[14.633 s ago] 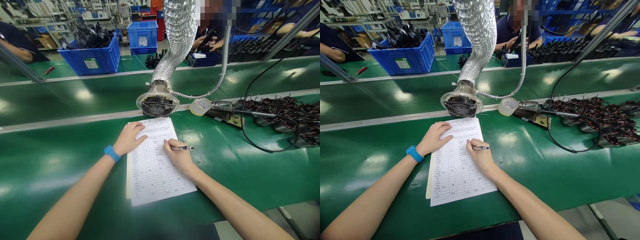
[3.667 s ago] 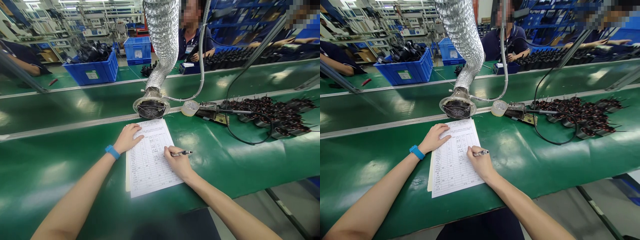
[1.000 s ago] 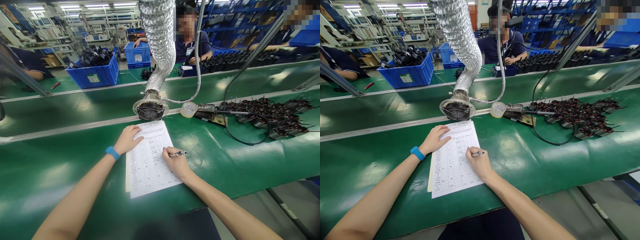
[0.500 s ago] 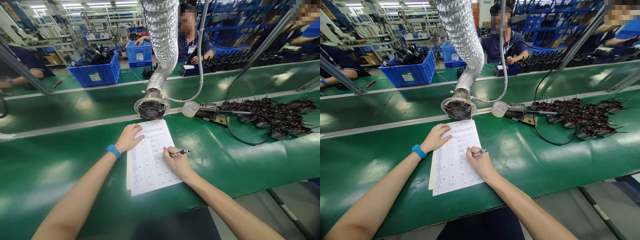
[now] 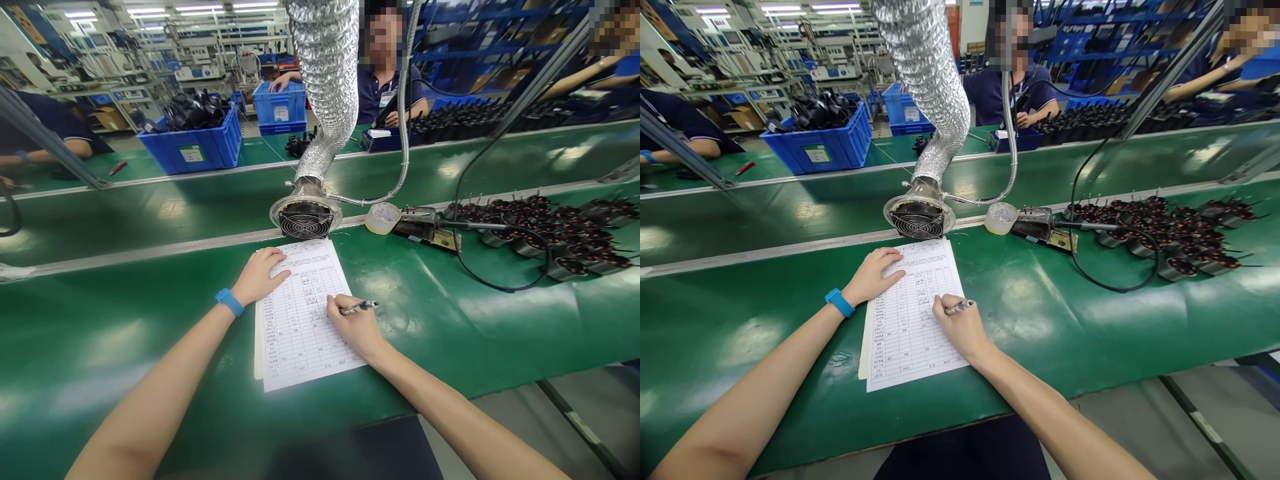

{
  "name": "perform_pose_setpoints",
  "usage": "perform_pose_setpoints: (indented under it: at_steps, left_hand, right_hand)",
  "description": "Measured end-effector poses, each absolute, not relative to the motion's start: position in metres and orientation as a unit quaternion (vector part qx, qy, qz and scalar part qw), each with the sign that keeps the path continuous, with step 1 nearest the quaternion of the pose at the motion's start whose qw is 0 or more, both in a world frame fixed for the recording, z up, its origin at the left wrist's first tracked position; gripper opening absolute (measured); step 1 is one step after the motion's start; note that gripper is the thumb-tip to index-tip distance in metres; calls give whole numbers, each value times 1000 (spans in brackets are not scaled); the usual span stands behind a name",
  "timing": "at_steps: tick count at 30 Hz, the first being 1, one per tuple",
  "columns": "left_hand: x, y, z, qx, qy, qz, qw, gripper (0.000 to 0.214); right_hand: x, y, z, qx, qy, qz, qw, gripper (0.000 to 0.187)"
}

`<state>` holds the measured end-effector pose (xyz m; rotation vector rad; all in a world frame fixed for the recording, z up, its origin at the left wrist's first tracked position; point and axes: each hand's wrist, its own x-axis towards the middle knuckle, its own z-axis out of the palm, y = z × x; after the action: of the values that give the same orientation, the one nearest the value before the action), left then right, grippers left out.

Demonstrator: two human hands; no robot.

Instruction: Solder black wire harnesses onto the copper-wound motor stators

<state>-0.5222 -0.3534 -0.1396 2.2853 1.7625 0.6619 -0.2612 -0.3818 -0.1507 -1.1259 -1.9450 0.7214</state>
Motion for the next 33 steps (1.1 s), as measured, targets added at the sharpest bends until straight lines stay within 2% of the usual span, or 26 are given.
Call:
perform_pose_setpoints:
  at_steps: [33]
  left_hand:
    - [-523, -353, -142, 775, 585, 224, 81, 41]
  right_hand:
    - [-260, -382, -152, -438, -766, 275, 381, 43]
